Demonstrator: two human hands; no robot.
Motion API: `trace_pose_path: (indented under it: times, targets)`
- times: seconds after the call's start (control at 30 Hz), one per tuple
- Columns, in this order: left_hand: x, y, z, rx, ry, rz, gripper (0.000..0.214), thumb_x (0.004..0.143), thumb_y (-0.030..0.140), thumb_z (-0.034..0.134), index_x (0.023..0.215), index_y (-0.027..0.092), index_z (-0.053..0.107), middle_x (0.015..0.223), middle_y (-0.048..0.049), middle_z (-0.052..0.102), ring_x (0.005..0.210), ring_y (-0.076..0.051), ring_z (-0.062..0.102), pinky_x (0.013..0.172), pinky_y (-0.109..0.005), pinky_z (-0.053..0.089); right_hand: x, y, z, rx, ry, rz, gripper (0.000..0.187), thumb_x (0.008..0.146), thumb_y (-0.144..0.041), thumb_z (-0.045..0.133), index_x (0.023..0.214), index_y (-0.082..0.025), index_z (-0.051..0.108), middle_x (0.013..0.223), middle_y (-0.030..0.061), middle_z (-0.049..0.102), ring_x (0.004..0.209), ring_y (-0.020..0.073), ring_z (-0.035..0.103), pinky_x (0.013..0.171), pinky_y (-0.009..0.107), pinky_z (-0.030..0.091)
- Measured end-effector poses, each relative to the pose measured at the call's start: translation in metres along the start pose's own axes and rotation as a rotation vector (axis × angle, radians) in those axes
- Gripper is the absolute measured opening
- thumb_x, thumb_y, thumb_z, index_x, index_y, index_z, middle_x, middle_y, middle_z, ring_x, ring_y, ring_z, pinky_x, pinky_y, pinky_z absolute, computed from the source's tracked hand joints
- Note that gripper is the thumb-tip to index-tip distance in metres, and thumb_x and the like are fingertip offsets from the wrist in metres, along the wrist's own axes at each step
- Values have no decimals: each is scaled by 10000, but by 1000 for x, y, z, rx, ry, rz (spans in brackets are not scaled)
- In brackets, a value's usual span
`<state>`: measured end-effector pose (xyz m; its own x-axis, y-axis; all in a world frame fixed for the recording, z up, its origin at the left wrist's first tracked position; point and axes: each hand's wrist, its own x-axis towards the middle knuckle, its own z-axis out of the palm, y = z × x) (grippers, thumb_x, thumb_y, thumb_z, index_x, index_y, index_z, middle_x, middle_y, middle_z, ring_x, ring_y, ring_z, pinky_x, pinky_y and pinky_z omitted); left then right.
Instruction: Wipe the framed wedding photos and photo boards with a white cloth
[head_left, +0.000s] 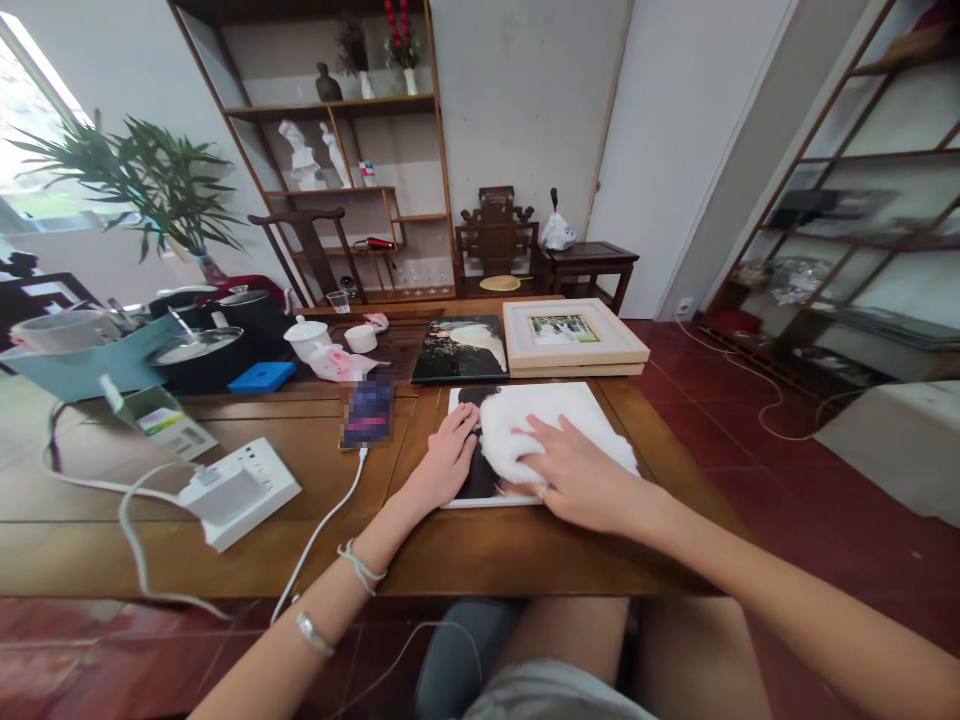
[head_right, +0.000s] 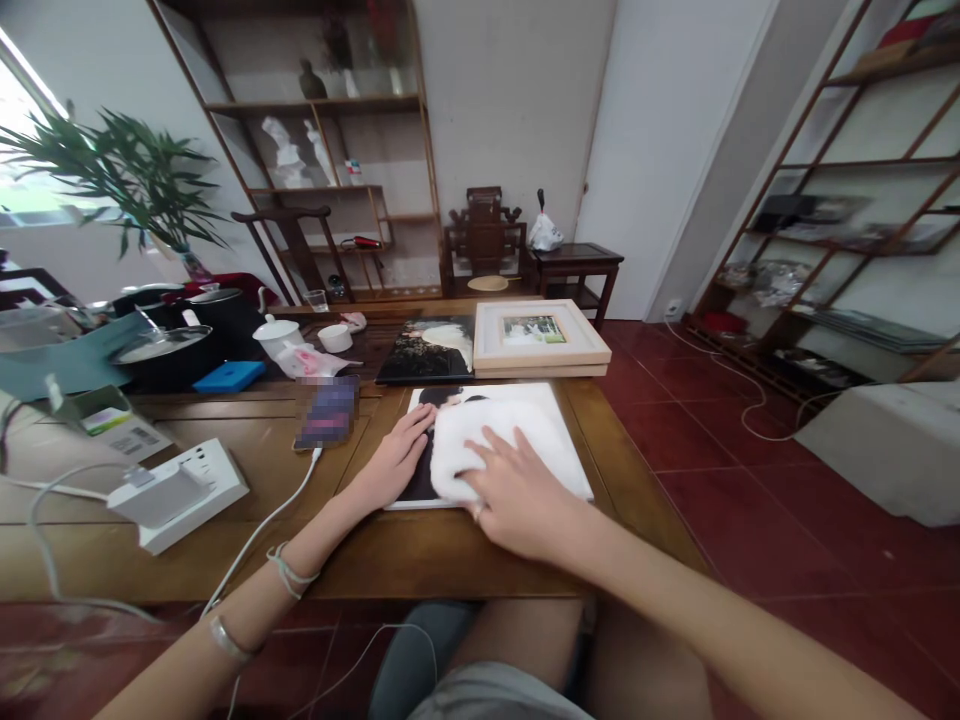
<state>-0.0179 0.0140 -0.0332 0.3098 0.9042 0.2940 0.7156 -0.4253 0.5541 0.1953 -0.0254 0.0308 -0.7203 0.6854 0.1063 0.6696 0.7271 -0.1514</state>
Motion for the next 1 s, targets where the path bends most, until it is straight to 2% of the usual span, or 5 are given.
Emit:
trace_pose_path:
  times: [0.13, 0.23, 0.47, 0.63, 1.0]
  targets:
    - [0, -1, 0, -4, -7, 18, 425, 891, 167, 294, 1297, 165, 421, 1416, -127, 355, 1337, -227, 263, 1060, -488, 260, -38, -31, -5, 49, -73, 29, 317, 757, -157, 485, 1038, -196, 626, 1360, 118, 430, 1309, 339, 237, 1018, 587, 193]
    - [-1, -2, -1, -7, -31, -2, 434, 893, 168, 290, 1311, 173, 405, 1429, -123, 335, 1341, -235, 251, 1052, -506, 265, -39, -31, -6, 89, -67, 19, 307, 786, -182, 476, 1057, -211, 617, 1369, 94, 425, 1311, 321, 242, 1023, 568, 213]
    - [-1, -6, -2, -10, -22, 65, 438, 891, 180, 312, 1321, 194, 392, 1428, -119, 338, 1341, -226, 254, 1057, -493, 258, 28, 26, 4, -37, 70, 69, 368, 894, -377, 404, 1180, -204, 558, 1350, 135, 433, 1292, 324, 268, 997, 581, 202]
    - [0, -6, -2, -11, -18, 27, 428, 886, 197, 314, 1298, 145, 418, 1424, -137, 341, 1338, -230, 262, 1066, -491, 246, 55, 45, 4, -74, 79, 50, 340, 880, -298, 428, 1178, -199, 557, 1353, 126, 430, 1298, 304, 254, 1002, 563, 199]
    - [1, -5, -3, -97, 40, 27, 423, 866, 252, 357, 1265, 157, 462, 1389, -101, 414, 1309, -203, 330, 1095, -409, 243, -23, -33, 18, -9, 33, -136, 281, 772, -261, 529, 988, -145, 666, 1407, 170, 343, 1325, 364, 158, 1046, 573, 110]
